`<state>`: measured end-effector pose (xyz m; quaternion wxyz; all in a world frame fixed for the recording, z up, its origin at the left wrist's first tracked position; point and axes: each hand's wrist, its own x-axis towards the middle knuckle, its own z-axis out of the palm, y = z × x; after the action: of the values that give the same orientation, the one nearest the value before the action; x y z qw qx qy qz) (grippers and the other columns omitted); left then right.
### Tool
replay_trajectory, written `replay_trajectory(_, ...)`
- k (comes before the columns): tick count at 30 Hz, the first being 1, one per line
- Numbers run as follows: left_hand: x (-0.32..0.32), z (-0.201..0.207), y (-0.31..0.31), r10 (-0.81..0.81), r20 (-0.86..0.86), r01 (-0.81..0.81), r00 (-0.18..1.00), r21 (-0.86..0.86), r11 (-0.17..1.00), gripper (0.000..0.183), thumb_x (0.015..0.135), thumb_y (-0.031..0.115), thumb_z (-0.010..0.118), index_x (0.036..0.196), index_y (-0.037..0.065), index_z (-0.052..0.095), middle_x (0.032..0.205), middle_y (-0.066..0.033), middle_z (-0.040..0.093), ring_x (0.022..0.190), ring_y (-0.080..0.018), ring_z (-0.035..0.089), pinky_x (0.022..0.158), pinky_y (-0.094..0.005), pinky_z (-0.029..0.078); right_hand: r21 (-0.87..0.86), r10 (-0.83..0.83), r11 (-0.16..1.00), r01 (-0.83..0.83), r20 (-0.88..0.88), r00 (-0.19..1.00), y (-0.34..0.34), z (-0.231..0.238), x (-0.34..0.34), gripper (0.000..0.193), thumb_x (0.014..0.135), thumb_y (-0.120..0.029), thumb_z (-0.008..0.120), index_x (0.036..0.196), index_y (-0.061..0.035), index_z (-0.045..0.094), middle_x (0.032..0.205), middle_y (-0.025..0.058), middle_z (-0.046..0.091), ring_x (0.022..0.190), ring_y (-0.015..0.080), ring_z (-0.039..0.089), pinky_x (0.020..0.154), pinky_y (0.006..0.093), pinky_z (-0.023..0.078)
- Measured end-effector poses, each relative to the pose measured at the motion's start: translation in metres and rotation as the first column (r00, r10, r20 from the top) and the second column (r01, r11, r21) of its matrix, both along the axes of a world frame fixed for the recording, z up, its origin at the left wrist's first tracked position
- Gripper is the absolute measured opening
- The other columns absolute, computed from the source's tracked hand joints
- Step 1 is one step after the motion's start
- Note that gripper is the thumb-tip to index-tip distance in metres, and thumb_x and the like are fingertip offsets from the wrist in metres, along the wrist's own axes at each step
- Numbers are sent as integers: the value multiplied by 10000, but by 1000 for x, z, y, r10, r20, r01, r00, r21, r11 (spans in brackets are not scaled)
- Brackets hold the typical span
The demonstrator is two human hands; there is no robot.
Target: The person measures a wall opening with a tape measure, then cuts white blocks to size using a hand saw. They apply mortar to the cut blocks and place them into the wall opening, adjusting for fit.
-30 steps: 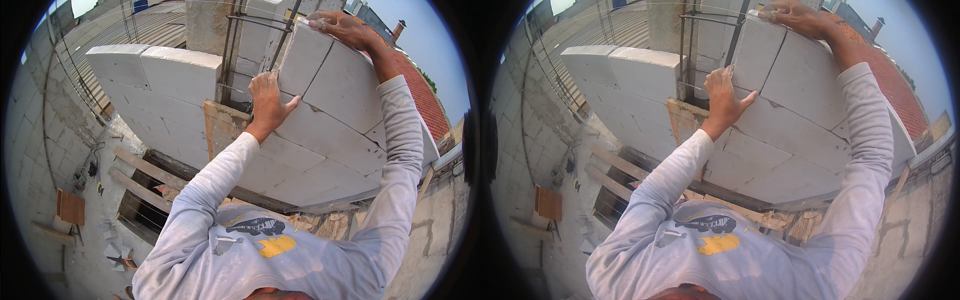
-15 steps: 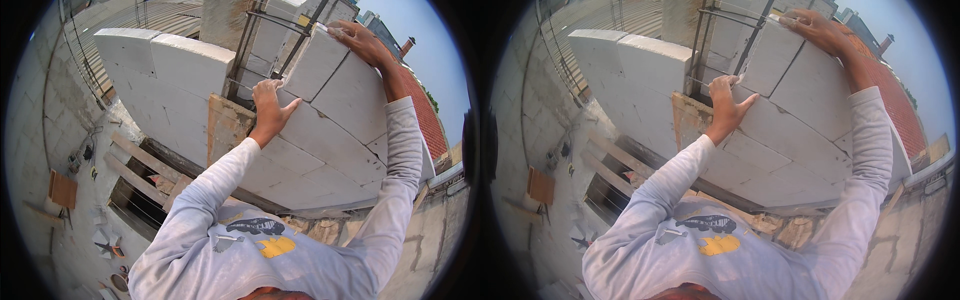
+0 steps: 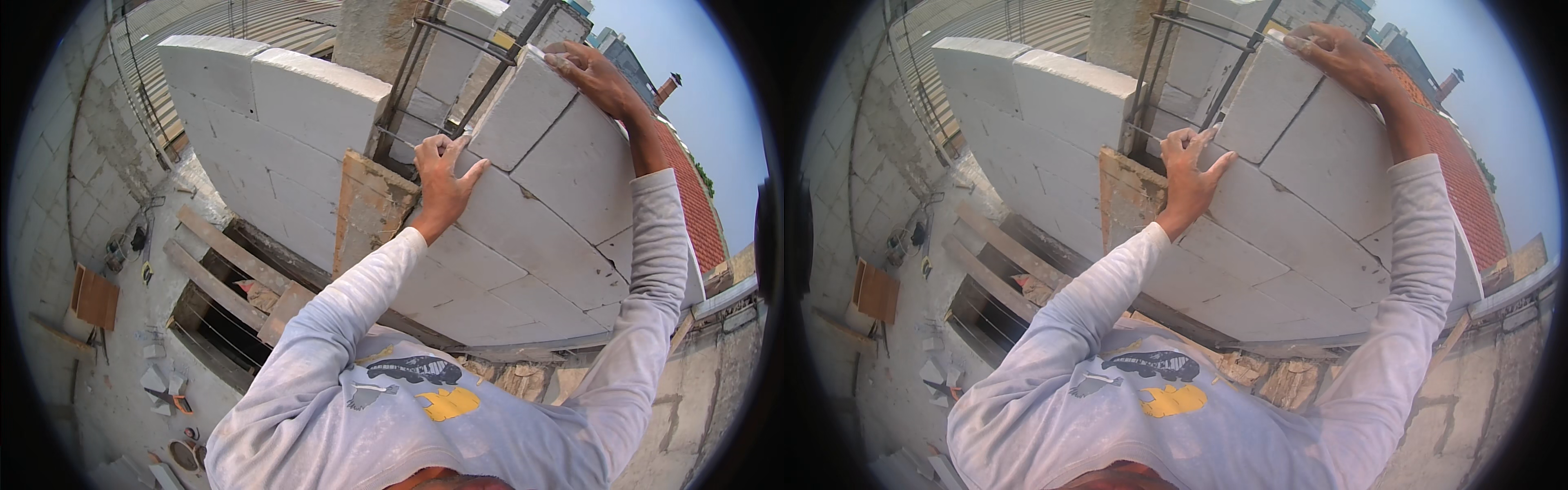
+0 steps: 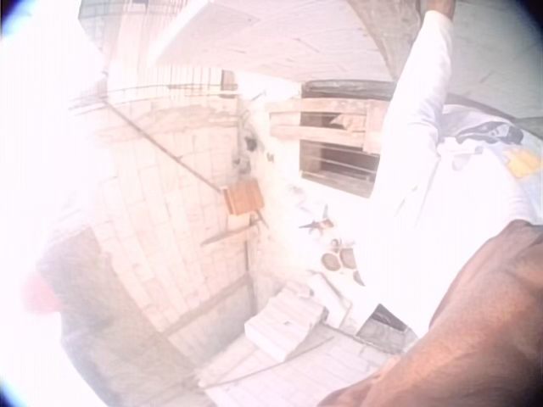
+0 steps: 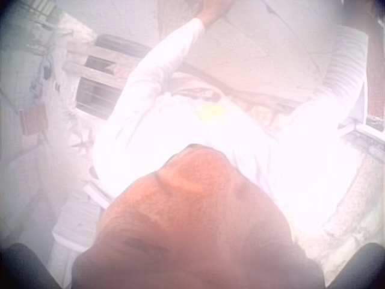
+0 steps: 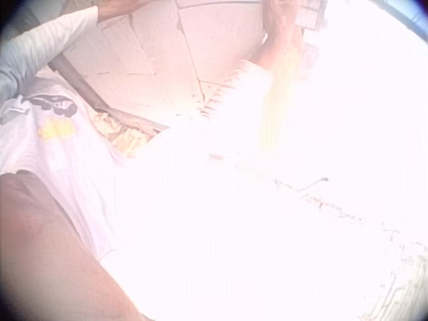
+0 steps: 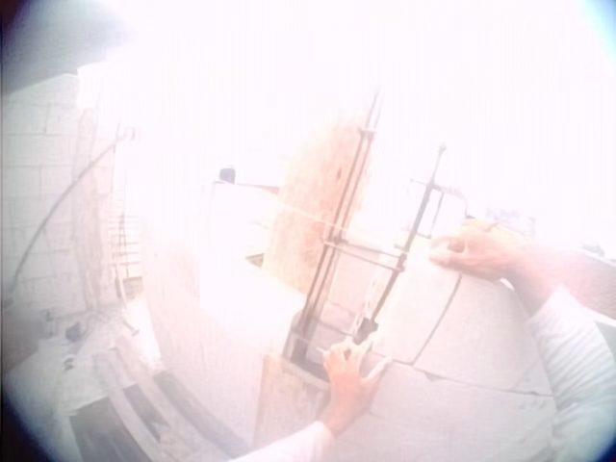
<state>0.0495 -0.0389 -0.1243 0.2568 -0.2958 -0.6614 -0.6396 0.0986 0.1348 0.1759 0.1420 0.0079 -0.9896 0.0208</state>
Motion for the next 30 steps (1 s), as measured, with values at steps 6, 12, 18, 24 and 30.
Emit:
replay_trajectory(6,0,-1,4,2,-14,-2,1000,6,1000,532,850,303,863,1292,52,706,1134,-94,483,1100,-287,434,1003,-426,371,57,47,997,-42,-91,995,5,-5,2,624,992,-627,581,1310,-101,688,1153,213,741,1052,338,720,908,446,568)
replay_trajectory(12,-3,-5,7,16,-43,-16,999,2,1000,556,858,314,860,1321,53,698,1126,-90,478,1092,-284,435,998,-430,368,107,59,993,-49,-92,994,10,-9,-2,663,995,-651,561,1369,-109,646,1257,213,700,1168,364,676,995,488,545)
replay_trajectory(18,-5,-6,8,44,-82,-46,996,-24,999,533,862,324,860,1305,68,709,1119,-89,477,1091,-277,438,985,-421,379,133,-3,991,0,23,1000,19,-1,-1,735,988,-715,519,1448,-147,601,1357,203,664,1282,378,625,1083,523,503)
replay_trajectory(24,-4,-7,11,133,-130,-140,983,-49,989,524,863,375,850,1274,79,714,1098,-78,473,1063,-270,435,956,-439,355,81,-65,995,57,99,993,19,6,-6,805,958,-762,501,1497,-169,581,1409,167,651,1304,355,614,1115,504,481)
replay_trajectory(30,-4,-3,11,166,-137,-178,976,-76,981,530,875,410,831,1284,93,716,1090,-71,472,1066,-264,434,972,-439,328,159,-70,986,59,65,995,33,4,-17,800,929,-727,593,1483,-150,599,1426,154,646,1292,344,624,1115,480,486)
